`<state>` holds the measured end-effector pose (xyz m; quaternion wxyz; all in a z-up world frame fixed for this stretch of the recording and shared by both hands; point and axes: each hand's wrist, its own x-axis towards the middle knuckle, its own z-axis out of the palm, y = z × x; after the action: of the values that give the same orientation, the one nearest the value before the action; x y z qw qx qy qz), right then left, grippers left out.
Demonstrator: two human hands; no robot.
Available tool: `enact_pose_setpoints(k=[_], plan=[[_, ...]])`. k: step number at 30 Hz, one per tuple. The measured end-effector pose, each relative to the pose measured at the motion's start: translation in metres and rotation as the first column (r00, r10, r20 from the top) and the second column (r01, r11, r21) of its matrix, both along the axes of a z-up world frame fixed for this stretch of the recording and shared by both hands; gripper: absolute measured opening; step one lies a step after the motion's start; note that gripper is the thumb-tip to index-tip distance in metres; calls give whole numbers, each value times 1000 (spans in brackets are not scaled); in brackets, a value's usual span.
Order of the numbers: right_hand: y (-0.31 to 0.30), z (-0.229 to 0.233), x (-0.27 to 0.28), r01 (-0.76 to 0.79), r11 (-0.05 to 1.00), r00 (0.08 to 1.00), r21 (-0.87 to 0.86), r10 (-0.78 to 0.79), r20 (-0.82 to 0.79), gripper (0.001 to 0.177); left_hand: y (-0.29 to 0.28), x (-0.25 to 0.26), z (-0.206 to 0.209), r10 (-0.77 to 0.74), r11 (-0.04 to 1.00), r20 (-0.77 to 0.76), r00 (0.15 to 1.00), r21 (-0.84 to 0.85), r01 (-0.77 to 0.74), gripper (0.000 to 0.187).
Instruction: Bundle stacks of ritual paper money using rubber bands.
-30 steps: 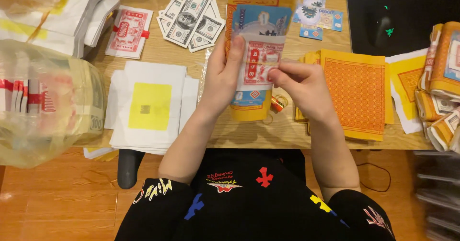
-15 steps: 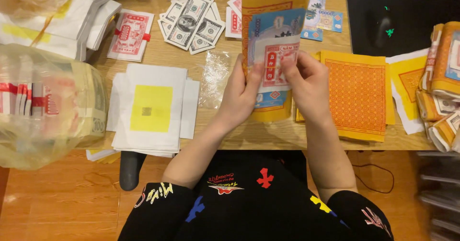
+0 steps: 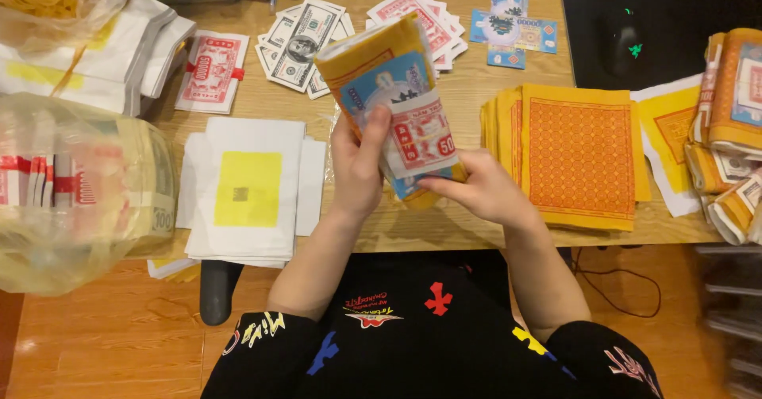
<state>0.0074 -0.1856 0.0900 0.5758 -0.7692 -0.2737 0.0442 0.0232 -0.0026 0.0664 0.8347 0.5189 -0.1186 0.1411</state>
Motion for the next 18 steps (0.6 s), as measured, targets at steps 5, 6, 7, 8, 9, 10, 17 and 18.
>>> enact_pose_setpoints(k=[5, 6, 7, 8, 9, 10, 17, 18], plan=[[-36, -7, -7, 158, 987, 987, 36, -158, -13, 18, 15, -1, -38, -6, 985, -54, 999, 175, 15, 28], [-52, -17, -7, 207, 976, 978, 69, -207, -14, 22, 16, 0, -35, 6, 976, -119, 993, 219, 20, 34], [-70, -28, -13, 264, 959, 964, 100, -263, -24, 25, 15, -2, -33, 12, 963, -190, 982, 265, 39, 40], [-90, -30, -22, 318, 944, 948, 88, -317, -31, 25, 8, -4, -27, -44, 962, -199, 979, 255, 95, 40], [-106, -32, -24, 408, 908, 913, 95, -406, -36, 22, 6, -4, -20, -124, 966, -144, 982, 207, 153, 38], [-121, -34, -26, 494, 863, 869, 103, -492, -41, 19, 6, -4, -12, -201, 964, -86, 976, 161, 213, 39], [-242, 4, -42, 890, 448, 442, 89, -894, 75, 34, 19, -11, 7, -270, 918, -262, 926, 219, 330, 25], [-256, 6, -38, 931, 359, 353, 66, -932, 85, 39, 21, -11, 4, -263, 920, -268, 927, 219, 324, 23]])
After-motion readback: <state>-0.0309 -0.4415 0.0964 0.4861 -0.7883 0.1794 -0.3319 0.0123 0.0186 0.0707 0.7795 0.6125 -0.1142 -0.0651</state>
